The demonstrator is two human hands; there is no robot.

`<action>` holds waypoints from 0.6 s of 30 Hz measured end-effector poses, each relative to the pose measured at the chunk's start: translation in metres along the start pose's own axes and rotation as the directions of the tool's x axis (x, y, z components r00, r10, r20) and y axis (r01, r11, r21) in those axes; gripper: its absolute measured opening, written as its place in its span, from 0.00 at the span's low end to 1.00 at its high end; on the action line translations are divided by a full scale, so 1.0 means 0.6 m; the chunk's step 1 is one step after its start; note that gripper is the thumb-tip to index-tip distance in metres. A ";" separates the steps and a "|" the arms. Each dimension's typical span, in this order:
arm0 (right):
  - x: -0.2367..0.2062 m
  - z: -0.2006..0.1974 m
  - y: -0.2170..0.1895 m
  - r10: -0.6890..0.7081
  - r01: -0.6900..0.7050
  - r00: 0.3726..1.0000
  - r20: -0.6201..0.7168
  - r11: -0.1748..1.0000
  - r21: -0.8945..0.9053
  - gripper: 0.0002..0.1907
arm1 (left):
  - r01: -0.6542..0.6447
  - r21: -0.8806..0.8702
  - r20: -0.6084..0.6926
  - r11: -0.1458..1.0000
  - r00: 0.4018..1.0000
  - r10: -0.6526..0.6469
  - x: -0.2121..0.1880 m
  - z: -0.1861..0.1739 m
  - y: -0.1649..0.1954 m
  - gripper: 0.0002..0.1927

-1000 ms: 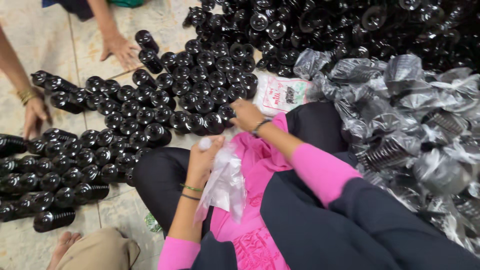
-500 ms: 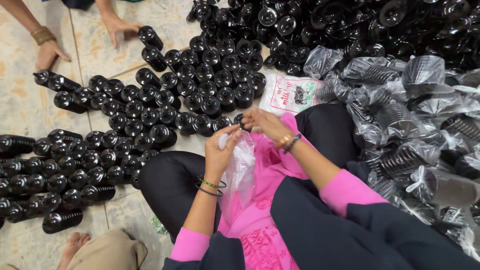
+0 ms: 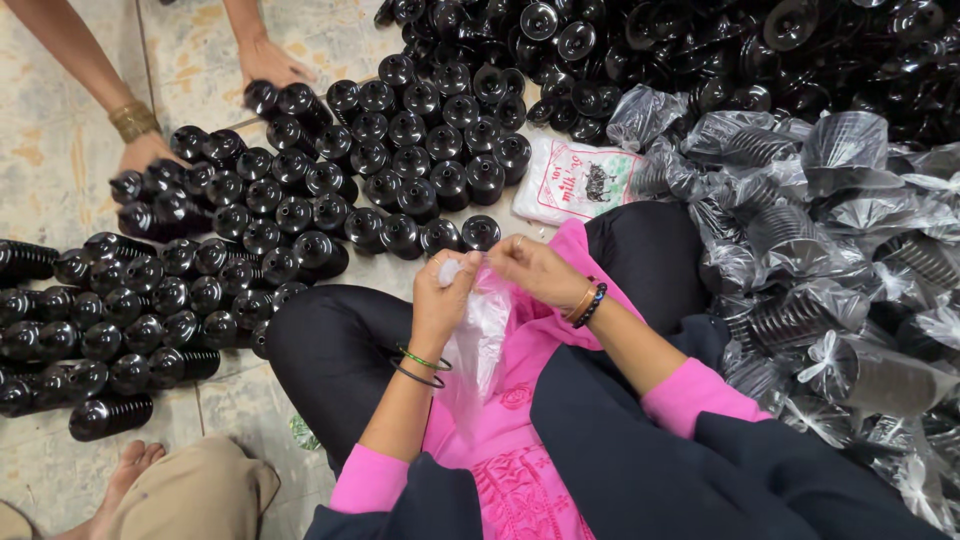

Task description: The person sits on the floor and packs black plastic cups into small clear plastic bags one at a time, twisting and tying each bag closed, then places the finished bag with a growing pile of bagged cups beside them.

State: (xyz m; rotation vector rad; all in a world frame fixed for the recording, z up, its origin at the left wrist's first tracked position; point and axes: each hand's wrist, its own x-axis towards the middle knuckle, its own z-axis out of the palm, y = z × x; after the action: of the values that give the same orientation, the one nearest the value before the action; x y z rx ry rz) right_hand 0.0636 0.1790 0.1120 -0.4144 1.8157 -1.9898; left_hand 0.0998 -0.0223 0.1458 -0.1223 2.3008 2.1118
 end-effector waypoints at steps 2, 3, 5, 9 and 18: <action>-0.006 -0.002 0.001 0.052 -0.062 0.996 0.073 0.988 0.142 0.10 | -0.003 0.020 0.001 1.000 1.000 0.003 -0.001 0.000 -0.003 0.15; -0.010 -0.007 0.001 0.088 -0.104 0.994 0.071 0.960 0.261 0.10 | 0.092 -0.133 0.074 0.987 0.994 -0.082 -0.002 -0.004 -0.005 0.14; -0.016 -0.021 0.000 0.165 -0.197 0.980 0.111 0.878 0.436 0.12 | 0.305 -0.400 0.250 0.864 0.944 -0.217 -0.006 -0.013 -0.010 0.15; -0.027 -0.055 0.000 0.234 -0.296 0.951 0.203 0.879 0.373 0.17 | 0.710 -0.416 0.617 0.568 0.679 -0.397 -0.027 -0.083 -0.022 0.14; -0.038 -0.102 -0.002 0.427 -0.409 0.805 0.412 0.902 -0.136 0.11 | 0.634 -0.277 0.652 0.722 0.676 -0.343 -0.040 -0.114 -0.112 0.07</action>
State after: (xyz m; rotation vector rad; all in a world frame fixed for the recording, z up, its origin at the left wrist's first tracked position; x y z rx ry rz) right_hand 0.0538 0.2433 0.1082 -0.3885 1.5034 -1.4221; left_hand 0.1310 -0.0950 0.0863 -0.1095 1.1811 1.9932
